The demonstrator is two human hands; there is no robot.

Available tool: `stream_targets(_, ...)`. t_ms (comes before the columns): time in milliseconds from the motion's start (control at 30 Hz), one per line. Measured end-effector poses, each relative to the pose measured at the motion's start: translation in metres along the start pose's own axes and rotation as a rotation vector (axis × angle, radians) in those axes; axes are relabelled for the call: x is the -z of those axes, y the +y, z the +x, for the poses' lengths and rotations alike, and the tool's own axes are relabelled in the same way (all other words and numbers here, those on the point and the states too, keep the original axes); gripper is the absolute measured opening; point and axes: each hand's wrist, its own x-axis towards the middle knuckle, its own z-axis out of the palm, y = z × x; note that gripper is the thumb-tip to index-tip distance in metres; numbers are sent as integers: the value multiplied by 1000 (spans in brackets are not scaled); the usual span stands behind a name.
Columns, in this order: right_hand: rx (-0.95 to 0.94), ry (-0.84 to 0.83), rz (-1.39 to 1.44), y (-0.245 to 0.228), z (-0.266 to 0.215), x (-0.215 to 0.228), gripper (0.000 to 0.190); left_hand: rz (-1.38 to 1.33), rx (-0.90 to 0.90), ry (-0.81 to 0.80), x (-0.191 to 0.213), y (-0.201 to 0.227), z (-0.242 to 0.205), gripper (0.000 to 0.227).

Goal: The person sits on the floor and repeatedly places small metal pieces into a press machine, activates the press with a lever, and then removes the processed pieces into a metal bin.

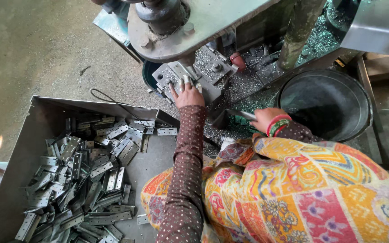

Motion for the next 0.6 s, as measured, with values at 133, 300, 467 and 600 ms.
stream_targets(133,32,-6,62,11,5,-23,40,17,-16,47,5,-5,13,30)
stream_targets(300,123,-62,216,35,7,-67,48,13,12,-98,12,-6,10,32)
stream_targets(467,71,9,165,21,7,-35,41,33,-16,-3,17,-5,11,36)
stream_targets(600,66,89,16,-5,-14,13,40,111,-60,-107,14,7,-15,38)
